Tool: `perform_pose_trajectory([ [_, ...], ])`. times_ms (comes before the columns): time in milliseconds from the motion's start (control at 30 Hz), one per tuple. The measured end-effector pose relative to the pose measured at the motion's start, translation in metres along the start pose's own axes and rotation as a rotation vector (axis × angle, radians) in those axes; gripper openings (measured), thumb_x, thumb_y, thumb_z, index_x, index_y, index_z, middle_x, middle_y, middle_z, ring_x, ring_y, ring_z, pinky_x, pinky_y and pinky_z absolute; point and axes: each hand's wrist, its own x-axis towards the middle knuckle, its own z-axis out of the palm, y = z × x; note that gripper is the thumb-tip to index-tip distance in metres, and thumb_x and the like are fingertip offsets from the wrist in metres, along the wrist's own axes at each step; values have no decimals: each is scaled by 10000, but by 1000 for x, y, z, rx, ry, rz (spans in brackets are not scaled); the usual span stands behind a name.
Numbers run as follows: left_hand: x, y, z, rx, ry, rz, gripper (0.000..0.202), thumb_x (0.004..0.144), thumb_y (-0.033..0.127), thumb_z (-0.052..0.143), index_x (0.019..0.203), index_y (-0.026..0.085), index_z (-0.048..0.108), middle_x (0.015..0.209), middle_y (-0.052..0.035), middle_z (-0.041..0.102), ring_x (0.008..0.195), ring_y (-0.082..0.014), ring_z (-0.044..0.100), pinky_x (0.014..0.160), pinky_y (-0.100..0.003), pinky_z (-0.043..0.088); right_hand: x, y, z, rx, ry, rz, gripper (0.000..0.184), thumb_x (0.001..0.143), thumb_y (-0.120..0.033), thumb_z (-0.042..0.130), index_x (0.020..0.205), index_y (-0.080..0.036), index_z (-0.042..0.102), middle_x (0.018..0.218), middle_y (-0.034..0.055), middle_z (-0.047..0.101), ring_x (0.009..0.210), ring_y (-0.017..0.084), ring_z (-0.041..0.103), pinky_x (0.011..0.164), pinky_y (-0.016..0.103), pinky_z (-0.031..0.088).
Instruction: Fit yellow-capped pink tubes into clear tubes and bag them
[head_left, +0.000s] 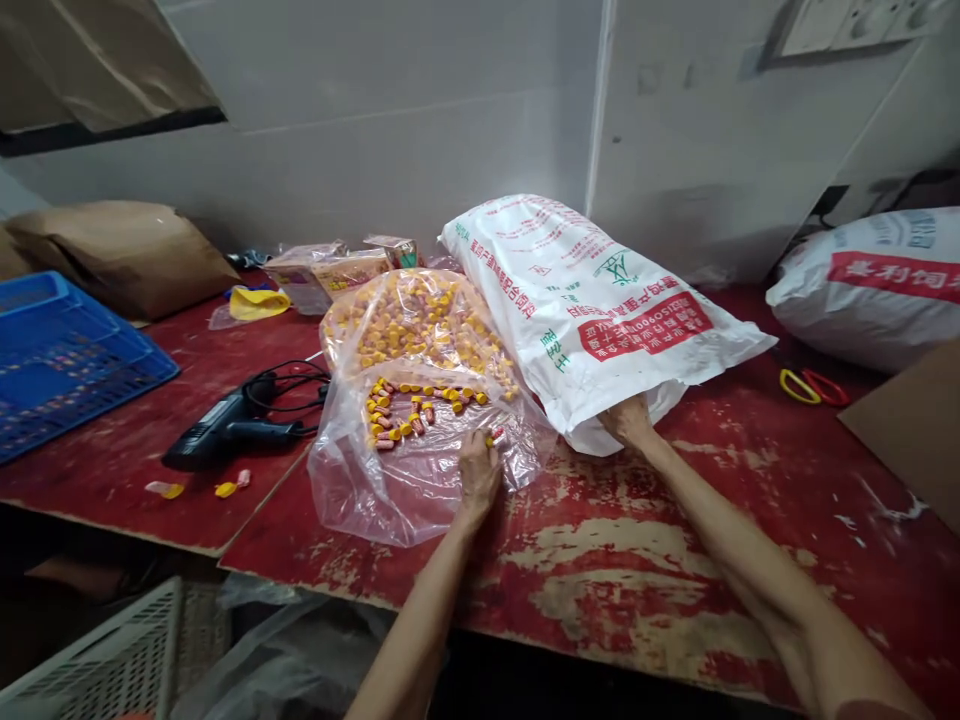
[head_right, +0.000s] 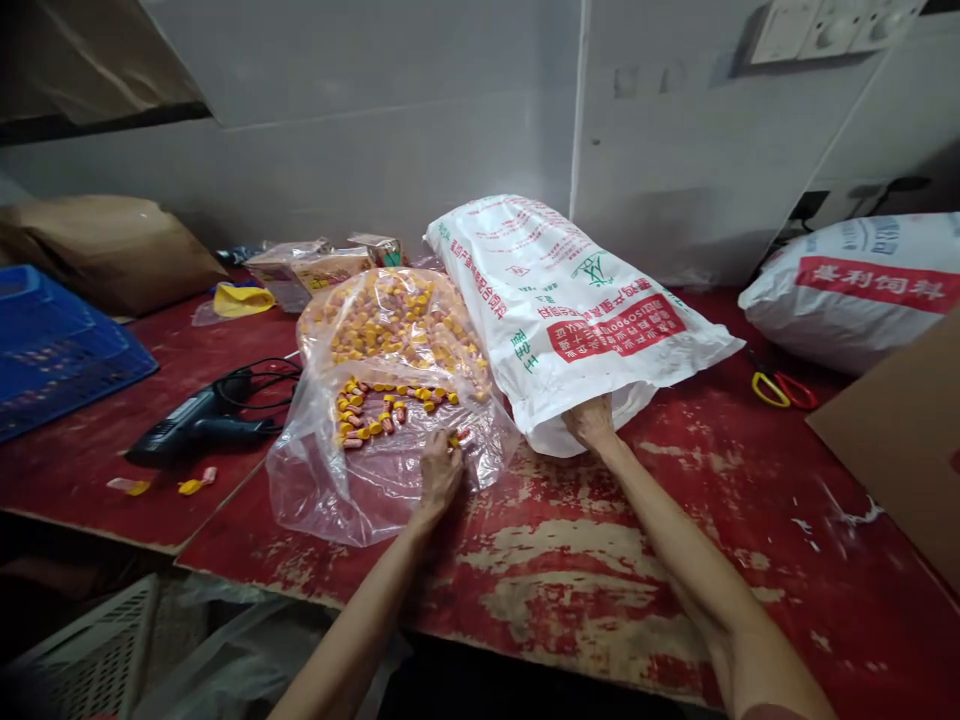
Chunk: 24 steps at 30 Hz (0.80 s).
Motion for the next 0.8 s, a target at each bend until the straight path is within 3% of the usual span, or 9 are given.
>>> perform_pose_trajectory([
  [100,-18,1,-13,-72,53,-91,182,716,103,514,875,179,559,842,-46,549,808,-195,536,772,-332,433,-27,6,-7,57,-4,102,234,802,-275,537,974,-143,627,1028,144,615,1019,283,513,889,442,376],
  [233,-45,12,-22,-224,66,-225,135,733,247,579,848,177,570,810,-20,549,729,-151,541,689,-279,439,-68,1,-21,550,48,247,274,773,-316,509,996,-185,601,1004,93,592,902,219,540,752,340,438],
  [333,-69,33,-25,-640,-33,-435,277,685,350,675,890,184,591,808,6,578,650,-102,533,601,-221,420,-100,-15,-32,925,-33,317,344,766,-370,538,1055,-191,594,947,52,600,765,166,546,635,276,437],
  [400,-85,51,-25,-902,-126,-561,365,630,357,744,920,184,603,792,20,584,603,-75,513,564,-199,403,-120,-27,-39,1011,-114,336,363,763,-386,570,1072,-201,613,894,31,606,725,148,529,619,260,425],
  [567,-117,80,-26,-1093,-263,-651,370,589,291,795,884,178,601,729,35,578,587,-74,545,572,-208,445,-153,-48,-48,1133,-238,371,351,754,-397,640,1050,-209,631,873,24,606,728,136,524,629,254,438],
  [700,-133,84,-26,-1143,-279,-735,343,578,273,802,840,169,608,747,33,591,599,-75,562,586,-213,468,-162,-58,-46,1403,-78,506,320,739,-371,669,994,-224,545,907,18,619,755,139,572,682,284,497],
  [800,-143,85,-22,-1148,-273,-729,334,579,259,798,843,161,619,761,29,599,595,-71,560,598,-215,470,-166,-69,-43,1420,-8,529,324,711,-336,695,956,-227,514,927,18,621,789,140,592,729,294,515],
])
